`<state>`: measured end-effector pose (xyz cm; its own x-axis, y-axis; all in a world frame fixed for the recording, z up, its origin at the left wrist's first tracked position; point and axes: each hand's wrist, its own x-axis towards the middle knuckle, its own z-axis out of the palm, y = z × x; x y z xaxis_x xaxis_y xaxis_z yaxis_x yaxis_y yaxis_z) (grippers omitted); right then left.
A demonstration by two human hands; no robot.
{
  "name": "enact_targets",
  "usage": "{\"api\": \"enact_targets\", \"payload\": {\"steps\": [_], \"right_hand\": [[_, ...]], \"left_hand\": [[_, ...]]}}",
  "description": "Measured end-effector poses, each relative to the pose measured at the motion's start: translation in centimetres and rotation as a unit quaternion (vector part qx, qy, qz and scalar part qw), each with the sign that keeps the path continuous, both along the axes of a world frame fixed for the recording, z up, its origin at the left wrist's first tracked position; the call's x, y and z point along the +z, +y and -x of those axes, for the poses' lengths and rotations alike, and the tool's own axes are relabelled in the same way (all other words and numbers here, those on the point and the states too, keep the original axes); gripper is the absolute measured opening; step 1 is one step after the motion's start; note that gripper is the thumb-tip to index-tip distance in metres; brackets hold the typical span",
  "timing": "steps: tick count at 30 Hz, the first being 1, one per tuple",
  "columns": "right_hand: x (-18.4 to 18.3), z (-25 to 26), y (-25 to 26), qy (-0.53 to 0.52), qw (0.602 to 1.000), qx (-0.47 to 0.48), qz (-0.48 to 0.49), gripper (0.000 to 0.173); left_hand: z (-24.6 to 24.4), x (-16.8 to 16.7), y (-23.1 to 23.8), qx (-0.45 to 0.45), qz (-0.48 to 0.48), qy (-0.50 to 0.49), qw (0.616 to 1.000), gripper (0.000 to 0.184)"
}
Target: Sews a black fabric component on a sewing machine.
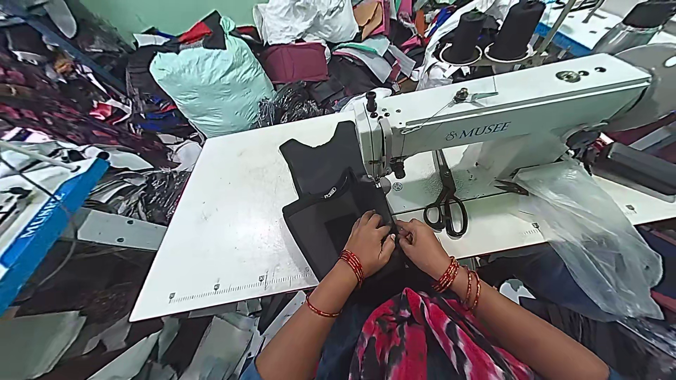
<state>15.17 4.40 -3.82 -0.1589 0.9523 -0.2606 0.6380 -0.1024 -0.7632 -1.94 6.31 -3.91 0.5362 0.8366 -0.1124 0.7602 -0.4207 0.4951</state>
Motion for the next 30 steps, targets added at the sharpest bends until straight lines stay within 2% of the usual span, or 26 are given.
{"api": "enact_targets", "payload": {"steps": [8,14,19,25,30], "right_hand": [[1.2,0.3,0.4,-0.096,0.991,0.097,0.006,0.039],[1.3,0.6,0.6,-0.119,0.983,0.141,0.019,0.039],[0.7,0.2,0.0,-0.072,0.993,0.087,-0.022,0.04],[-1.0,-0.8,-0.2,0.027,0.999,0.008,-0.03,0.042],[-1.0,-0.9,-0.4,0.047,0.999,-0.001,-0.022,0.04]], "left_hand": [[0.2,0.1,0.1,-0.023,-0.019,-0.025,0.999,0.045],[0.9,-0.2,0.0,0.002,-0.041,-0.105,0.994,0.041],[0.5,-0.8,-0.2,0.026,-0.061,-0.108,0.992,0.039],[0.6,-1.1,-0.2,-0.008,-0.078,-0.069,0.995,0.045],[0.6,-1.4,-0.2,-0.012,-0.091,-0.078,0.993,0.044]]}}
